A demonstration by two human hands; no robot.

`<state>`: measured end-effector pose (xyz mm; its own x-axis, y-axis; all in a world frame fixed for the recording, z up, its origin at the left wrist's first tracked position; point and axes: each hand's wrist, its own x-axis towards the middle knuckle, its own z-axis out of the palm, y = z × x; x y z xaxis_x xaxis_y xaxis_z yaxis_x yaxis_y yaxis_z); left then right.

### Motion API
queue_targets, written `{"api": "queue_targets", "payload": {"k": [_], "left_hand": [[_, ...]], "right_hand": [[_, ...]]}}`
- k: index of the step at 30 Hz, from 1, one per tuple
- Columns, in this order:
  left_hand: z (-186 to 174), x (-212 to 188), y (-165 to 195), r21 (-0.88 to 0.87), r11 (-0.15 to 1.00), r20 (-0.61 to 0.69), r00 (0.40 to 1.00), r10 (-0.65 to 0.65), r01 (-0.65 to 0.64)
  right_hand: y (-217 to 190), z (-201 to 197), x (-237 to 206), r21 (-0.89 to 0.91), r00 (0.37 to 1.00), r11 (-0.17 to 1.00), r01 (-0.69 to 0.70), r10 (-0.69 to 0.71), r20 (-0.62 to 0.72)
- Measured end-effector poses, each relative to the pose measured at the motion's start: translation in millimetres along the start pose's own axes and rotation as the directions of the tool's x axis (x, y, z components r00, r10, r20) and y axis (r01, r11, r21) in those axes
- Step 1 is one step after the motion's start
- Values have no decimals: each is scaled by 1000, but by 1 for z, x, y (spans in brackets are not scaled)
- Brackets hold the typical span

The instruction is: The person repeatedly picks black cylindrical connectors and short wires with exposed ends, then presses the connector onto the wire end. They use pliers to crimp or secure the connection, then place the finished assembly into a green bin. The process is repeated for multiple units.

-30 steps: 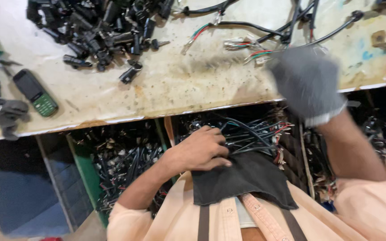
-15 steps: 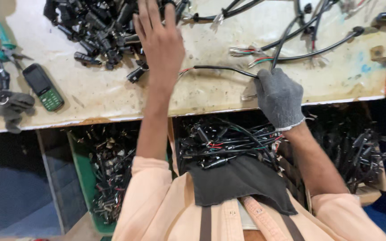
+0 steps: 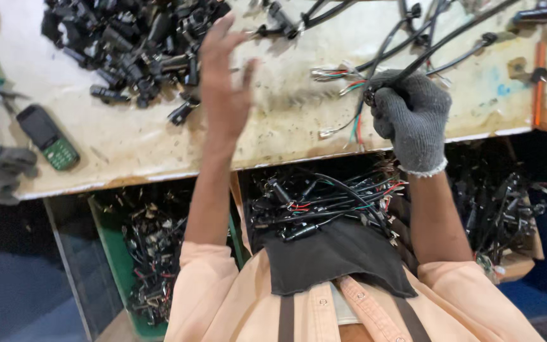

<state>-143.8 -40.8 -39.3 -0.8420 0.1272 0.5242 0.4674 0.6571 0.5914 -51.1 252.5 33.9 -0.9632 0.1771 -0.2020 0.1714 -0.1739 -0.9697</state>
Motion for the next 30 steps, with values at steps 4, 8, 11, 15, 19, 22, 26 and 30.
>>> {"api": "queue_targets", "payload": {"k": [4,8,11,15,19,22,26,30], "left_hand": [[26,10,-4,270,963,145,989,-19,-21],[40,34,-9,386,893,198,966,166,-232],[46,57,-17,332,879,241,932,271,-342],[50,69,-28,103,971,241,953,185,-215],[44,60,-26,50,943,285,910,302,-329],[29,56,-14,-242,961,104,981,163,-133],[9,48,11,-716,683,93,989,-112,144],[10,44,28,-835,550,-76,991,-109,-3]], "right_hand": [[10,-8,-7,-539,917,743,397,-343,203],[25,-31,-9,-821,788,271,503,-533,307],[44,-45,-16,-858,778,212,468,-560,286],[56,-61,-31,-478,928,843,248,-349,-133],[37,-78,-35,-283,875,888,362,-429,-225],[13,-90,-26,-329,797,808,490,-567,-207],[-13,-87,-22,-110,833,845,524,-535,-139],[-24,-48,-35,194,937,919,344,-321,-141]]}}
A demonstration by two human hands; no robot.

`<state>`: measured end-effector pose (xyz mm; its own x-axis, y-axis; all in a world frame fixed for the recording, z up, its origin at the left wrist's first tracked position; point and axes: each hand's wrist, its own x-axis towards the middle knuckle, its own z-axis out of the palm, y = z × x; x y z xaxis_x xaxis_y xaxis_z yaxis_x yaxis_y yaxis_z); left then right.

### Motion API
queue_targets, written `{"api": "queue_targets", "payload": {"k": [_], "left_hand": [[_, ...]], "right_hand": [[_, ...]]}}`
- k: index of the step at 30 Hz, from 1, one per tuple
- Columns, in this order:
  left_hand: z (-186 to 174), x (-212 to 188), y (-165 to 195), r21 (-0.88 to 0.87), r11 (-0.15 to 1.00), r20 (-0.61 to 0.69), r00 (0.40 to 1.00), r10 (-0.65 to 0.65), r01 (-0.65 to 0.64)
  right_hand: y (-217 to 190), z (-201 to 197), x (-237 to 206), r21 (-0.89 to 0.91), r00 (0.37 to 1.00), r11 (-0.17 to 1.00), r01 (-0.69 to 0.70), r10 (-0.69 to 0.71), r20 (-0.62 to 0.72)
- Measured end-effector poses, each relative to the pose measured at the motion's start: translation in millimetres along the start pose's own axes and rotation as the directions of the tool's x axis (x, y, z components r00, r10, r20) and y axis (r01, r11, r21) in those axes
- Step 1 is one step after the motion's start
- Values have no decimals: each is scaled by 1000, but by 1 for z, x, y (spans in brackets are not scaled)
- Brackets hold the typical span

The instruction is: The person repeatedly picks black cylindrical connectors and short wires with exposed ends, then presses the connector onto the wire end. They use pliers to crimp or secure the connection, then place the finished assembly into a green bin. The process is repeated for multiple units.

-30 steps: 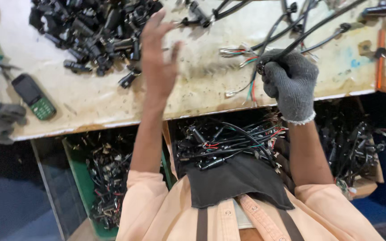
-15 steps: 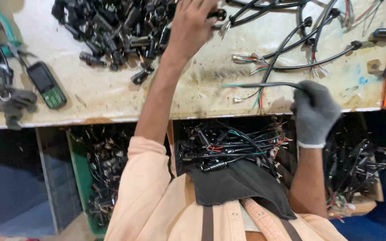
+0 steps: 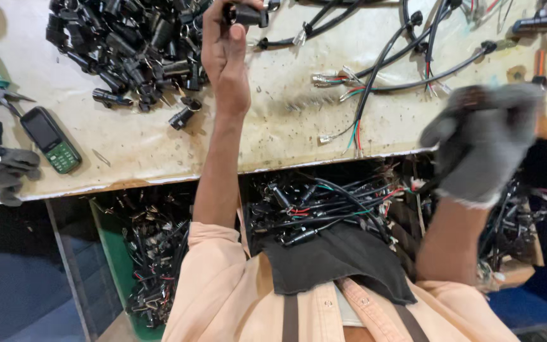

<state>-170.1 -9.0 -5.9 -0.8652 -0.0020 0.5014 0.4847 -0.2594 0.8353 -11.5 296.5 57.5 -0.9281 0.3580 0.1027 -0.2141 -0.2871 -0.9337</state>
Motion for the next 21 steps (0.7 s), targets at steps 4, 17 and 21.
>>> {"api": "queue_targets", "payload": {"k": [4,17,21], "left_hand": [[7,-7,3,31,989,-31,989,145,-144],[-38,-88,62,124,939,-364,895,-259,322],[-19,-108,73,504,845,-81,984,-157,177]], "right_hand": [[1,44,-17,-141,978,973,-183,195,71],[21,48,-41,-233,937,908,-348,345,-55],[18,69,-42,-259,922,912,-319,362,140]]}}
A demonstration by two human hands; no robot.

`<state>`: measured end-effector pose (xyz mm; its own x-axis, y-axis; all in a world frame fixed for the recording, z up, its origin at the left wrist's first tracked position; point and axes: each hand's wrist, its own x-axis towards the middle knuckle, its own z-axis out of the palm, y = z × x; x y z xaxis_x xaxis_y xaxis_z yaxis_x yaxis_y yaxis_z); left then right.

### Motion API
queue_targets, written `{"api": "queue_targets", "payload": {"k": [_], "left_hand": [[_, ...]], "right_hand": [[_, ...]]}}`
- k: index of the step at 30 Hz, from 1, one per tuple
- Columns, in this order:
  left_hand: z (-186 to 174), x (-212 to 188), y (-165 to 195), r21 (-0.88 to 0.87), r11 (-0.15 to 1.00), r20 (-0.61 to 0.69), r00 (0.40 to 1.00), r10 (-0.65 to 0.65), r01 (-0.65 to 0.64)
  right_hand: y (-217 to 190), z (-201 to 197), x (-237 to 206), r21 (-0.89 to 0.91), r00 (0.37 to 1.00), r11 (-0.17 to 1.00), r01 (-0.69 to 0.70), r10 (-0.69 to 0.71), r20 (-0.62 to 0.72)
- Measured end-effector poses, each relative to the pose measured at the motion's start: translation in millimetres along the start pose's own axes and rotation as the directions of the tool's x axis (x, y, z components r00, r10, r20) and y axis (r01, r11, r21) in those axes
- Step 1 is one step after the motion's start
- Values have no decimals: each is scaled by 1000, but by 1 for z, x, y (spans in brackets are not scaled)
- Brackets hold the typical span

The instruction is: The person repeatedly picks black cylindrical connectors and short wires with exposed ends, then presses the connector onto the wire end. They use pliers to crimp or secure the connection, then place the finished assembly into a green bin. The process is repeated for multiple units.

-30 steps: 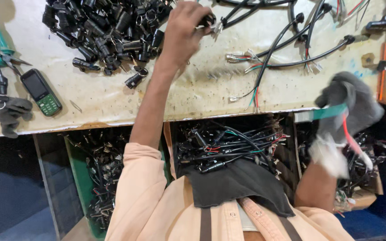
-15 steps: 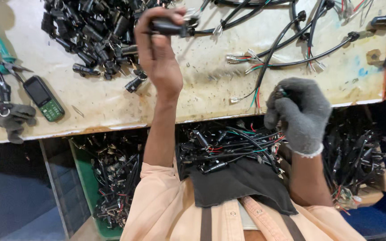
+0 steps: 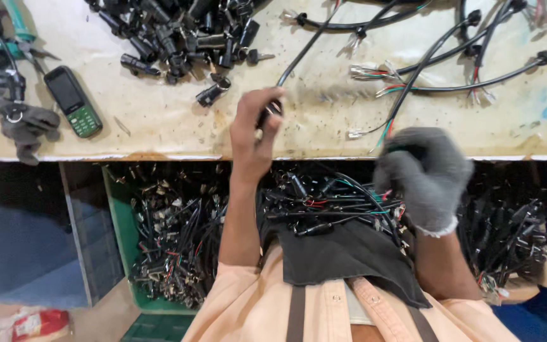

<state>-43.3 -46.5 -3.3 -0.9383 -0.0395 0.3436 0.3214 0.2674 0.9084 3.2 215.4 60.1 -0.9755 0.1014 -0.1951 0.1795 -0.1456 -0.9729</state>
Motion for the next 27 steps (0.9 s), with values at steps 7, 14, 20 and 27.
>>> {"api": "queue_targets", "payload": {"k": [7,14,20,27], "left_hand": [[11,-6,47,21,977,399,898,187,-213],[32,-22,48,55,974,404,897,179,-219],[33,-25,44,125,939,479,848,225,-320],[42,-26,48,122,956,410,891,196,-266]], "right_hand": [[-18,27,-11,-393,943,858,329,-280,179],[1,38,-8,-564,934,748,349,-325,147],[4,9,12,-290,929,923,-251,314,197],[-4,13,7,-165,957,966,-201,229,176]]}}
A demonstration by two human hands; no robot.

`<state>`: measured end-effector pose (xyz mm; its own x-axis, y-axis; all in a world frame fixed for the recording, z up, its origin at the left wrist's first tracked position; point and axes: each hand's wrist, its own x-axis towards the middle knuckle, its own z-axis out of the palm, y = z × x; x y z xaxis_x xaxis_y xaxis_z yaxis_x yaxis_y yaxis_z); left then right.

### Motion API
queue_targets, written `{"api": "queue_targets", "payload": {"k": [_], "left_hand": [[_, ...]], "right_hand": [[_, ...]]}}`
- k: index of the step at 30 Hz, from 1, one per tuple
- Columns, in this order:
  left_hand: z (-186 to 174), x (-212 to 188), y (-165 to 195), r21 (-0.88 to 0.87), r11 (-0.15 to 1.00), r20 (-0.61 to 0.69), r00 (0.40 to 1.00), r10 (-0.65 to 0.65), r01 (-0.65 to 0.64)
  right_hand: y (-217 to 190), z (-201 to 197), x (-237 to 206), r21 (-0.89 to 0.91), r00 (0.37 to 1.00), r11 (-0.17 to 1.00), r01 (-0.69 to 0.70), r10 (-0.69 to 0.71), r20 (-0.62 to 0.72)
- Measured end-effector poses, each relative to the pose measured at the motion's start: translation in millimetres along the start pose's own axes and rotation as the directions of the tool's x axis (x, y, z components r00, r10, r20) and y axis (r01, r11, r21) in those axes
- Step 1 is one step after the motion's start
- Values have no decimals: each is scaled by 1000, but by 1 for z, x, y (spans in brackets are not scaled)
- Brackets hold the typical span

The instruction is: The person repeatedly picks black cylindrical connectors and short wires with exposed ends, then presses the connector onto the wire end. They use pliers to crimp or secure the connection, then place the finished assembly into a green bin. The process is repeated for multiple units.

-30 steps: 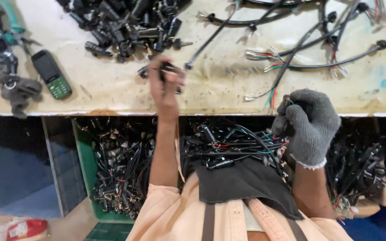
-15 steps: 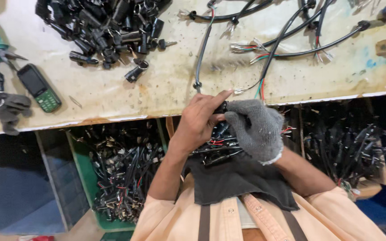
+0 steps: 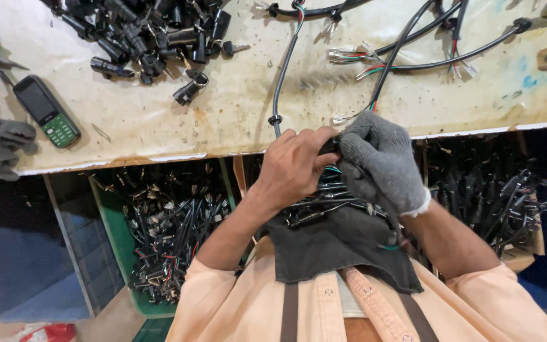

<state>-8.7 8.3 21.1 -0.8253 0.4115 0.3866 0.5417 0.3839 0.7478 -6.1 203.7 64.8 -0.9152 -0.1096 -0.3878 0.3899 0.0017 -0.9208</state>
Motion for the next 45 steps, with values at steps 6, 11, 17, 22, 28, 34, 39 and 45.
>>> {"api": "queue_targets", "payload": {"k": [6,11,17,22,28,34,39,45], "left_hand": [[1,-5,2,115,993,65,998,9,-17],[-2,-9,-3,121,982,78,988,136,-145],[3,-11,-15,103,973,219,959,178,-205],[-2,-16,-25,217,955,230,961,151,-202],[-1,-12,-14,256,956,95,988,122,-143],[-14,-17,-2,375,917,-20,987,158,-139],[-4,-19,-2,259,938,9,971,237,-231],[-19,-36,0,177,917,41,934,356,-357]], "right_hand": [[8,-2,0,207,960,938,-279,267,87],[18,-17,6,-1,982,988,-154,153,107],[32,-27,27,-291,943,952,-92,177,281],[17,-30,40,-541,935,788,295,-121,334],[-19,11,123,-782,463,-223,581,-700,544],[-28,20,162,-746,424,-403,529,-637,644],[-12,19,101,-658,452,-278,700,-542,709],[-15,-104,107,-901,529,-138,411,-769,359]]}}
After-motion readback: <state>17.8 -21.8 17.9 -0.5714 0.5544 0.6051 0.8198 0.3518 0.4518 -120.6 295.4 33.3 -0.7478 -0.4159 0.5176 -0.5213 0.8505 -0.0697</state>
